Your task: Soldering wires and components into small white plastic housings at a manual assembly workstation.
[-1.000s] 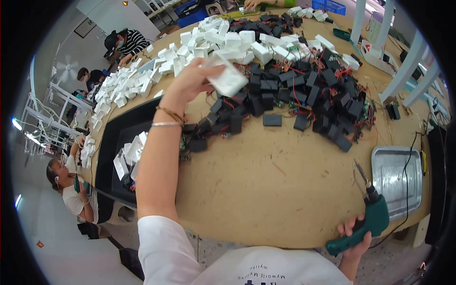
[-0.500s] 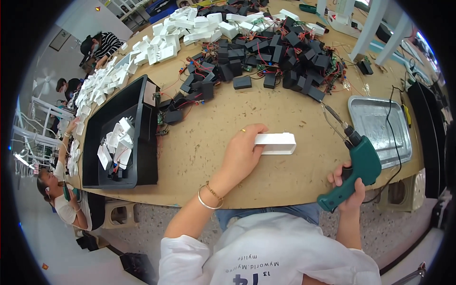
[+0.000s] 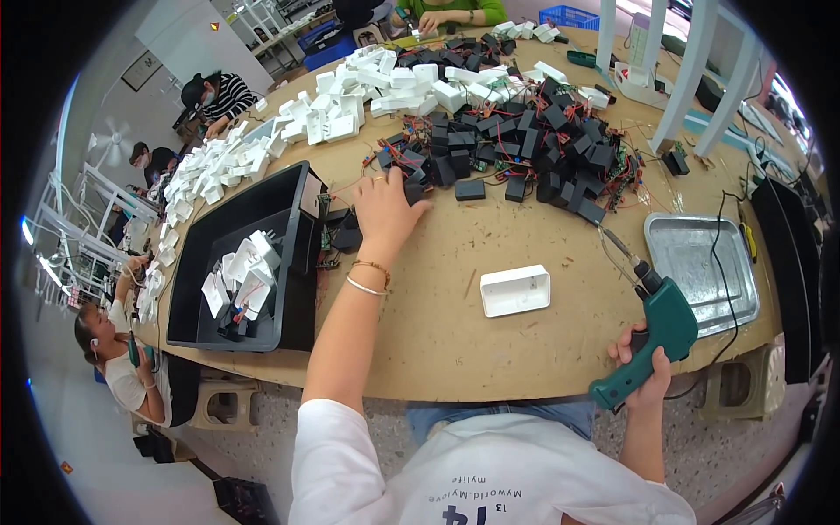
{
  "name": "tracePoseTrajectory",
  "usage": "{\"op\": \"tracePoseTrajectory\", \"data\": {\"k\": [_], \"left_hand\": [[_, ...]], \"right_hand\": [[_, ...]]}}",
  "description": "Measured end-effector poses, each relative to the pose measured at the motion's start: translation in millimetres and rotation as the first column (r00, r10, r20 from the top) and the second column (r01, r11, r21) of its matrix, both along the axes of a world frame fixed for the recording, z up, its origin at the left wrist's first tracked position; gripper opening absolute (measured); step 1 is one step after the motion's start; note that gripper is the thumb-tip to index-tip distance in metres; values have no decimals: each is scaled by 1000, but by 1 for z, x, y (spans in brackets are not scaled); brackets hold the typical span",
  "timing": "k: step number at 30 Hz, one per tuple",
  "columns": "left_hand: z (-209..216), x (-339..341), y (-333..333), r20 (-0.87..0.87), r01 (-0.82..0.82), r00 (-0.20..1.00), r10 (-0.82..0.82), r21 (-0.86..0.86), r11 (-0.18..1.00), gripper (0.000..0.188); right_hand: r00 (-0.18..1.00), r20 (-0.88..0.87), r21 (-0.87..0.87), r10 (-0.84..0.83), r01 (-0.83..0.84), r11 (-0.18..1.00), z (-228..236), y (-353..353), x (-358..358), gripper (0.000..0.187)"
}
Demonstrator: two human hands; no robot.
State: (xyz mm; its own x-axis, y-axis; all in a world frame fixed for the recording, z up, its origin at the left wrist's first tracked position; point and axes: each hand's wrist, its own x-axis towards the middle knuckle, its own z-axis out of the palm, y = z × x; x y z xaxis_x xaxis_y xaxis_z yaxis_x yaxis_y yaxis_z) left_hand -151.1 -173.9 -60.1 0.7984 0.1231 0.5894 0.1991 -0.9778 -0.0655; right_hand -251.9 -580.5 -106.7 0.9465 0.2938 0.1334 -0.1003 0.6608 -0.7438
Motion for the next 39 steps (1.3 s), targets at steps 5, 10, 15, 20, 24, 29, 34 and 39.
{"op": "tracePoseTrajectory", "data": {"k": [5,10,15,20,24,29,34,39], "left_hand": [[20,-1,-1,-4,97,993,-117,-530,842,34],[28,-29,10,401,388,916,-17,-895,-220,24],[67,-71,11,695,652,715,-79,-703,-284,16],[29,-102,2,98,118,949,-299,-992,51,23],[5,-143,1,-391,-78,887,-247,-652,754,52],[18,-109,-44,-172,-94,984,45,-291,952,62],[-2,-69,-59,-443,-249,893,76,-347,904,51],[-2,-104,-42,-240,-49,955,-175,-710,703,37]], "right_hand": [[999,-39,7,-30,31,1000,-3,1,0,48],[999,-30,-16,-41,40,999,3,4,4,49],[999,-42,-17,-21,21,1000,3,0,1,49],[998,-52,-21,-44,43,999,-3,-1,2,50],[1000,-21,1,-10,10,1000,1,1,4,51],[1000,-28,-7,5,-5,1000,0,0,5,50],[999,-28,-8,-27,27,1000,1,4,3,50],[999,-8,-23,-35,35,999,2,6,2,50]]}}
